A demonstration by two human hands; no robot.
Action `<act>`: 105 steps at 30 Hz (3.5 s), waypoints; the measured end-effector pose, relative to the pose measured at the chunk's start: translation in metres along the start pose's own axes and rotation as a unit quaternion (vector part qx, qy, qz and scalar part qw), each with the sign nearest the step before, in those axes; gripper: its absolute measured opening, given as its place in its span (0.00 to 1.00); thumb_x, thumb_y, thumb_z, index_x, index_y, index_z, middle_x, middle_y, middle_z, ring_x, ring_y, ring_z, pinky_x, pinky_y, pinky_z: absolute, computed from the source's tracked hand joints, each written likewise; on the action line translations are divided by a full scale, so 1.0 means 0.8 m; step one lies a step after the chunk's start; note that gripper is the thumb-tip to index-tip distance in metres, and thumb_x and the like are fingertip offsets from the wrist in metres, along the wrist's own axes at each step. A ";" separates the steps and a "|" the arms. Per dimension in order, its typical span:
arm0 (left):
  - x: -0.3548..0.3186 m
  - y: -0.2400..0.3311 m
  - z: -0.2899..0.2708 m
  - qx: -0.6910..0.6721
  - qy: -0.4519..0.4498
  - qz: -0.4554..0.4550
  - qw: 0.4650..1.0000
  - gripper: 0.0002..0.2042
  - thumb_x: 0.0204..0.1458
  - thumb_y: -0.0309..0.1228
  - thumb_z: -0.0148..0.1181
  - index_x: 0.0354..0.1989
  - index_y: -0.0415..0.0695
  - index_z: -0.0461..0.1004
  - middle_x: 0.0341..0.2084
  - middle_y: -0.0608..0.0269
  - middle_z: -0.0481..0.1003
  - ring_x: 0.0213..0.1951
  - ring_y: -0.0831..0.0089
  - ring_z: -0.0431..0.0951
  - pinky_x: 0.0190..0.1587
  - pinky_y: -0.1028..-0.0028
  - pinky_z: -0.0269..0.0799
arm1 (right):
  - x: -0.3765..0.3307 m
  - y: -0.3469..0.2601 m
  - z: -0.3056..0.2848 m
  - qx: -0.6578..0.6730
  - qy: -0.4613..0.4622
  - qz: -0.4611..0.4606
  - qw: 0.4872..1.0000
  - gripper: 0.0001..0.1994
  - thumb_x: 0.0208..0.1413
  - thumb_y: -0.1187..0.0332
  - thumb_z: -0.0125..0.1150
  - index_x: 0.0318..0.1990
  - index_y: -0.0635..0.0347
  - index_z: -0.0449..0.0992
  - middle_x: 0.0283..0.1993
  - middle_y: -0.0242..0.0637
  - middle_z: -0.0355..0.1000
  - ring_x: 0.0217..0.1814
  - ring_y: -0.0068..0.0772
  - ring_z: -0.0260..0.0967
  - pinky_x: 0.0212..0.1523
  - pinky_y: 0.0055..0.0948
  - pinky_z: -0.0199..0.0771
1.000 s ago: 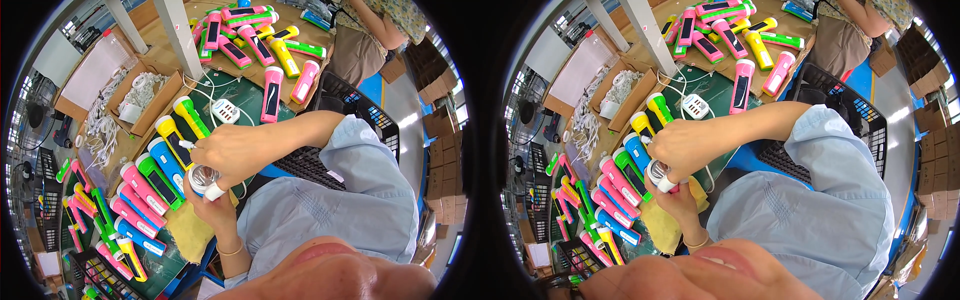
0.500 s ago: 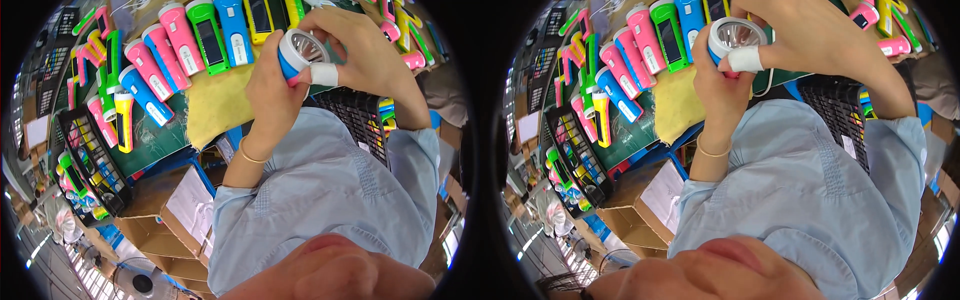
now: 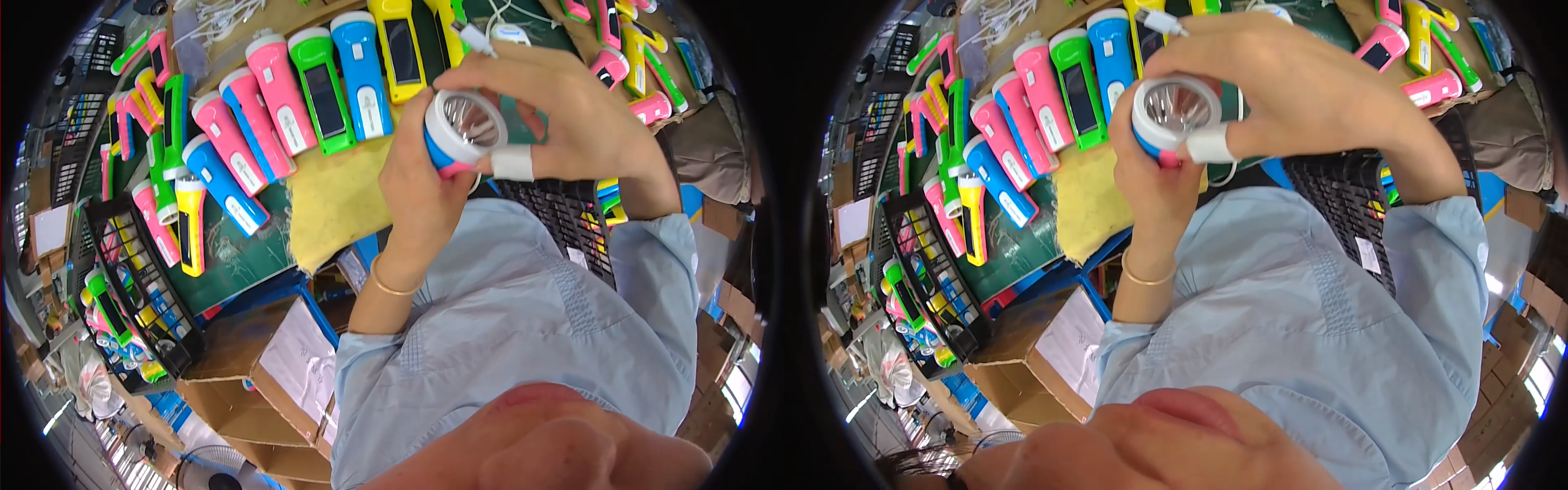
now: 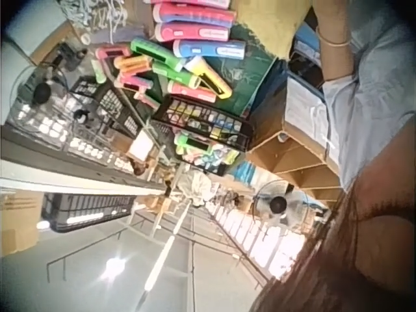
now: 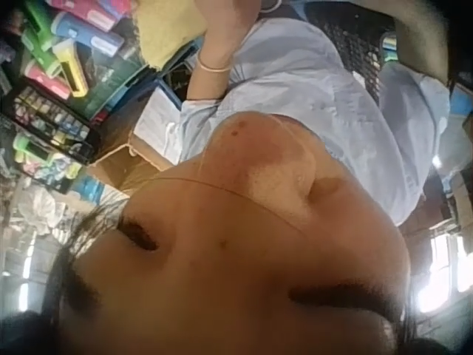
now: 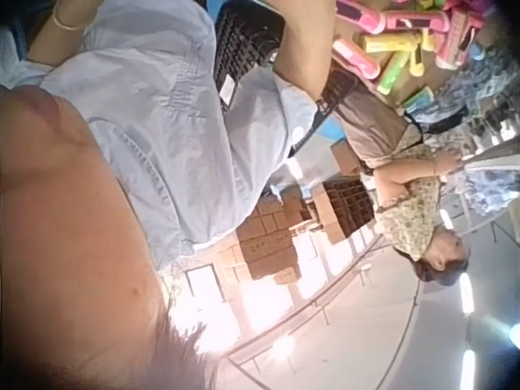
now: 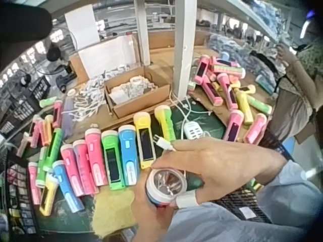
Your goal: Inspecting and testing handheld flashlights on an assembly line by plugging them into a power source.
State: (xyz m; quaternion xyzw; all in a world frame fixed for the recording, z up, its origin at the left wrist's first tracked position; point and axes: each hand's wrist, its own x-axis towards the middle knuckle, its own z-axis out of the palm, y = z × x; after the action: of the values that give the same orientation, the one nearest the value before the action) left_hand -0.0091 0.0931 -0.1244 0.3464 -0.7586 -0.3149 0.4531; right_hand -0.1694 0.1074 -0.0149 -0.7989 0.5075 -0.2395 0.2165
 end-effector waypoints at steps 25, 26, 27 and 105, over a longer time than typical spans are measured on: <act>-0.003 -0.012 0.010 0.001 0.043 0.066 0.997 0.36 0.33 0.25 0.69 0.54 0.42 0.57 0.43 0.54 0.70 0.43 0.60 0.74 0.42 0.69 0.71 | -0.004 0.015 0.007 -0.045 0.022 -0.056 0.997 0.28 0.34 0.62 0.67 0.47 0.60 0.71 0.39 0.36 0.70 0.37 0.31 0.67 0.27 0.24 0.64; -0.003 -0.011 0.012 -0.004 0.043 0.065 0.997 0.36 0.33 0.25 0.69 0.54 0.42 0.57 0.43 0.54 0.70 0.43 0.60 0.74 0.42 0.69 0.71 | -0.003 0.010 0.004 -0.040 0.016 -0.029 0.999 0.27 0.34 0.62 0.68 0.47 0.60 0.71 0.37 0.34 0.70 0.35 0.29 0.67 0.25 0.23 0.62; -0.003 -0.012 0.012 -0.015 0.049 0.066 0.996 0.35 0.34 0.25 0.68 0.54 0.42 0.57 0.43 0.54 0.70 0.43 0.60 0.74 0.41 0.70 0.71 | -0.003 0.007 0.003 -0.035 0.010 -0.003 0.999 0.27 0.34 0.61 0.68 0.46 0.60 0.71 0.35 0.33 0.70 0.33 0.28 0.66 0.24 0.23 0.60; -0.006 -0.016 0.004 -0.023 0.066 0.063 0.996 0.36 0.32 0.18 0.63 0.55 0.42 0.56 0.43 0.50 0.68 0.40 0.54 0.74 0.37 0.68 0.71 | 0.009 -0.006 0.015 -0.086 -0.037 -0.047 0.995 0.31 0.37 0.63 0.67 0.53 0.59 0.67 0.47 0.43 0.68 0.46 0.43 0.67 0.45 0.31 0.67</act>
State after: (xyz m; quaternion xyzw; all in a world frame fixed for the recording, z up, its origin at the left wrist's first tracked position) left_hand -0.0074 0.0904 -0.1381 0.3070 -0.7400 -0.2797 0.5291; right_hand -0.1562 0.1037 -0.0200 -0.8457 0.4798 -0.1751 0.1547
